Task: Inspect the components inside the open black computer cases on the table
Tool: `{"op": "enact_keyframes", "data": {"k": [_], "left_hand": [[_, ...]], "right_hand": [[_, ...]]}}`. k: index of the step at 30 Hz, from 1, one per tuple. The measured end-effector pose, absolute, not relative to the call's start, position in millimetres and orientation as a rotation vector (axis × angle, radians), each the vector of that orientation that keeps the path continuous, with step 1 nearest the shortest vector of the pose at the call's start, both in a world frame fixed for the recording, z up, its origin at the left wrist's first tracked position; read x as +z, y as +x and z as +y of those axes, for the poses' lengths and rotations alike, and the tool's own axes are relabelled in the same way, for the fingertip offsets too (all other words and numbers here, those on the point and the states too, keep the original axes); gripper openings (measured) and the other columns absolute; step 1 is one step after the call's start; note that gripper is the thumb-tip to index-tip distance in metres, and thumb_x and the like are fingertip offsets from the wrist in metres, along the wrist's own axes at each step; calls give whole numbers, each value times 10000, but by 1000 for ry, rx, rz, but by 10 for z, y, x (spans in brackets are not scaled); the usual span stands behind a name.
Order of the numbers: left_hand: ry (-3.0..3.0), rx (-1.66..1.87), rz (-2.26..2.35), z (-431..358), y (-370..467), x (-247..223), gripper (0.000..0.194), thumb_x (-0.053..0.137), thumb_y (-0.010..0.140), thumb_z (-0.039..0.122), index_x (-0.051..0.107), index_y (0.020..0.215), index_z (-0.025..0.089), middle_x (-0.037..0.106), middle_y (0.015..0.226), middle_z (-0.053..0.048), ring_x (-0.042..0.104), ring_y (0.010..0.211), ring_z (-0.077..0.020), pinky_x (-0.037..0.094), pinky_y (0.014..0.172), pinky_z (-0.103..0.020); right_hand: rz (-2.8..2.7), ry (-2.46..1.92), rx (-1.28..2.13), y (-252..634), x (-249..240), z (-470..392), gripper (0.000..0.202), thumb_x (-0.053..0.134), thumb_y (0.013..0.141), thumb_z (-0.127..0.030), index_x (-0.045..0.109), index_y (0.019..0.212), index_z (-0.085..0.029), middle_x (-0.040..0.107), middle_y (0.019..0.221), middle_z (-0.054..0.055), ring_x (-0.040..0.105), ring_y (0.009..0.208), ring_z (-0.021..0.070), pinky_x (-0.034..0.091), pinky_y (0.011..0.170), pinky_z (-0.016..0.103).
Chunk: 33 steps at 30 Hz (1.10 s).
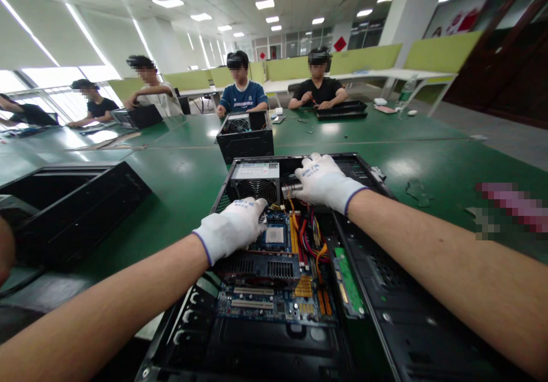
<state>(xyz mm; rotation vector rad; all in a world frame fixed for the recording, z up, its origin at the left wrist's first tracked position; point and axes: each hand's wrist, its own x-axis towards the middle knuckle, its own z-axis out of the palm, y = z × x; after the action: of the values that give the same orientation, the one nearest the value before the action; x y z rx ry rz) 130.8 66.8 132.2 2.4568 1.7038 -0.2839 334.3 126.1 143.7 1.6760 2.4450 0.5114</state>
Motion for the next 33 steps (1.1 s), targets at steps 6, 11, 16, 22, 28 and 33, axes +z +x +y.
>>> {"op": "enact_keyframes", "data": {"k": [6,11,16,22,28,33], "left_hand": [[2561,-596,1537,808,1564,1356,482,655,809,371,620,1280,274,691,1188,-114,695,1037,-304,579,841,-385],[2546,-758,1455,999,1795,1207,490,783,690,366,698,1159,251,745,1102,-100,714,1002,-300,577,863,-366],[2566,-772,1415,1037,1854,1029,512,768,710,390,673,1194,253,731,1161,-95,708,1030,-280,573,888,-346],[2577,-778,1399,1028,1828,945,572,777,695,381,644,1239,265,716,1197,-94,695,1074,-267,556,930,-324],[2591,-800,1350,1108,1798,883,520,764,682,362,665,1177,240,724,1173,-104,705,1038,-303,585,874,-374],[2600,-827,1329,1106,1806,892,525,752,696,329,661,1200,216,712,1201,-124,697,1062,-311,579,891,-377]], "right_hand": [[2486,1687,470,3375,1467,1234,591,494,829,-678,737,1054,-189,664,1103,185,556,1056,364,424,820,443],[2533,1701,451,3408,1456,1219,577,498,828,-659,732,1060,-185,663,1118,189,562,1062,370,429,833,456],[2556,1705,406,3418,1458,1216,590,489,834,-673,728,1066,-186,663,1121,189,553,1070,363,434,826,449],[2561,1701,392,3446,1491,1218,622,457,845,-689,724,1089,-182,653,1139,195,550,1065,358,438,827,445],[2563,1692,384,3465,1503,1209,616,462,840,-685,717,1098,-187,655,1135,193,558,1060,362,450,831,453],[2579,1687,348,3469,1516,1200,607,471,841,-674,718,1094,-180,650,1153,196,553,1079,367,450,851,457]]}}
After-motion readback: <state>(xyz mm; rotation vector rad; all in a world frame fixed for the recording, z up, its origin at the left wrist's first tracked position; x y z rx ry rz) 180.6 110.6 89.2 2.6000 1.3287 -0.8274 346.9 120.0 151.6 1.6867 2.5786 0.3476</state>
